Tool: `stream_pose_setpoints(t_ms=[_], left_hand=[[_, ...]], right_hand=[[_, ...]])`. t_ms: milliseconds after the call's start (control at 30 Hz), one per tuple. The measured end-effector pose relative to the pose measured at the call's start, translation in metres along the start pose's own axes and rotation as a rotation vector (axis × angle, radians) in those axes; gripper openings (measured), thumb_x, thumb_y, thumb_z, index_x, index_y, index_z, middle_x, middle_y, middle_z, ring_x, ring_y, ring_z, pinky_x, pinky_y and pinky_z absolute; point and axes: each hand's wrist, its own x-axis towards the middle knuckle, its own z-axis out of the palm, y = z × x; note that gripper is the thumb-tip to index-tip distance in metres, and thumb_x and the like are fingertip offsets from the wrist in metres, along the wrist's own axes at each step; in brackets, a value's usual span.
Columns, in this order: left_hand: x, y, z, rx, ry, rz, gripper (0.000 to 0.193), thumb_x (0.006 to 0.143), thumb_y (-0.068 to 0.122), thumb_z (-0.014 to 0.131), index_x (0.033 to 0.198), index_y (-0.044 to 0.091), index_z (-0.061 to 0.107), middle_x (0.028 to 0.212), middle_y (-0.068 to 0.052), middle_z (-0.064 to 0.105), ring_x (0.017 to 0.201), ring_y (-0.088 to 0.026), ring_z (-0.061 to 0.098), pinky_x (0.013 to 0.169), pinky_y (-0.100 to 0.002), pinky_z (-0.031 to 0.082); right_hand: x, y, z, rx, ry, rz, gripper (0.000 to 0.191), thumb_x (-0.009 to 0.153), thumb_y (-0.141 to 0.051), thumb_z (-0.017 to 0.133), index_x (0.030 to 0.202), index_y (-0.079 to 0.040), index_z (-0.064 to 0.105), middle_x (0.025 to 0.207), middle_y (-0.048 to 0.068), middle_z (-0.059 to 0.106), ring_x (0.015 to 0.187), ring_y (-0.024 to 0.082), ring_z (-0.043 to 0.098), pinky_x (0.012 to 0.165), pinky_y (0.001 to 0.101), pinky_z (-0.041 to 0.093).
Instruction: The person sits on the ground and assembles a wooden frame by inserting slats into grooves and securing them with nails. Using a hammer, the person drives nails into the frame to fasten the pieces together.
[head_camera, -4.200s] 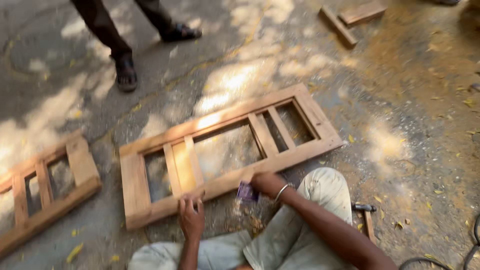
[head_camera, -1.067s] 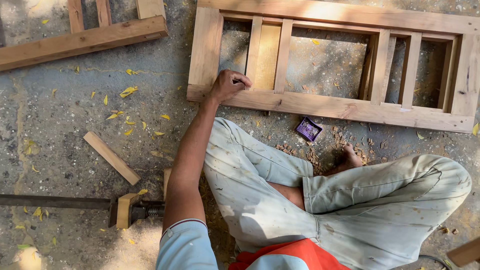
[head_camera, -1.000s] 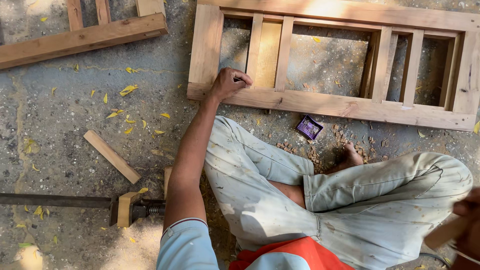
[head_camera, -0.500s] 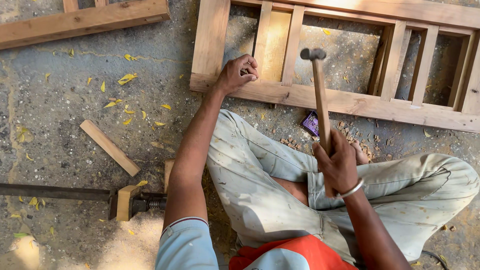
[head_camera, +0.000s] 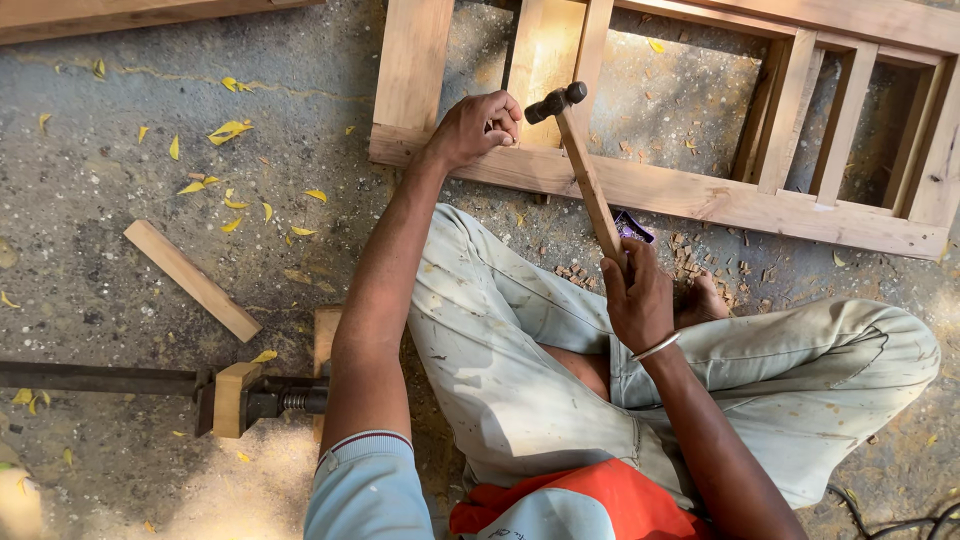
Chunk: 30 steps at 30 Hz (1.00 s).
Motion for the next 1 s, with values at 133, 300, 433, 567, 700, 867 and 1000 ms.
stream_pose_setpoints(t_ms=[133,300,433,567,700,867,1000], left_hand=[[0.000,0.000,0.001,0.086,0.015,0.049,0.026,0.088,0.003,0.077,0.108,0.009,0.062,0.088,0.003,0.081,0.092,-0.017,0.072,0.098,-0.040,0.049],[0.001,-0.002,-0.001,0.045,-0.038,-0.028,0.034,0.088,0.008,0.078,0.114,0.011,0.056,0.092,0.005,0.079,0.098,-0.015,0.072,0.099,-0.040,0.049],[0.001,-0.008,-0.002,0.021,-0.045,-0.024,0.039,0.087,0.008,0.080,0.116,0.010,0.053,0.094,0.003,0.080,0.100,-0.017,0.072,0.099,-0.042,0.048],[0.002,-0.015,0.000,0.042,-0.036,0.003,0.043,0.085,0.010,0.082,0.117,0.009,0.053,0.093,0.001,0.080,0.101,-0.019,0.072,0.099,-0.043,0.047],[0.003,-0.020,0.000,0.051,-0.012,0.028,0.046,0.083,0.009,0.083,0.117,0.009,0.052,0.096,0.001,0.080,0.104,-0.020,0.072,0.097,-0.044,0.048],[0.002,-0.022,0.000,0.022,-0.027,-0.014,0.047,0.084,0.009,0.084,0.118,0.009,0.052,0.095,0.001,0.080,0.103,-0.019,0.074,0.098,-0.042,0.050],[0.003,-0.021,-0.001,-0.005,-0.030,-0.065,0.047,0.082,0.011,0.084,0.117,0.010,0.053,0.097,0.002,0.080,0.103,-0.017,0.073,0.096,-0.041,0.052]], right_hand=[[-0.002,-0.001,0.005,-0.043,0.004,-0.005,0.025,0.101,-0.013,0.067,0.117,0.003,0.055,0.078,0.018,0.063,0.060,0.030,0.062,0.055,0.0415,0.047],[-0.001,0.009,0.017,-0.031,-0.010,0.006,0.024,0.101,-0.013,0.065,0.118,0.000,0.054,0.072,0.015,0.064,0.056,0.029,0.063,0.053,0.0423,0.048],[-0.003,0.022,0.032,-0.114,0.017,-0.052,0.025,0.102,-0.013,0.064,0.121,-0.001,0.053,0.074,0.017,0.066,0.059,0.032,0.065,0.053,0.0442,0.050],[-0.003,0.029,0.048,-0.125,-0.039,0.022,0.025,0.103,-0.013,0.063,0.122,-0.002,0.052,0.072,0.017,0.067,0.057,0.033,0.066,0.051,0.0453,0.051],[-0.004,0.030,0.054,-0.171,-0.058,0.004,0.026,0.103,-0.013,0.063,0.122,0.000,0.052,0.079,0.018,0.069,0.058,0.033,0.067,0.050,0.0449,0.052],[-0.006,0.029,0.053,-0.104,0.028,-0.058,0.028,0.104,-0.012,0.063,0.128,0.000,0.053,0.079,0.018,0.069,0.064,0.032,0.069,0.056,0.0438,0.054],[-0.002,0.030,0.055,-0.230,0.000,-0.145,0.031,0.102,-0.011,0.064,0.130,0.001,0.054,0.093,0.022,0.072,0.066,0.033,0.069,0.053,0.0417,0.054]])
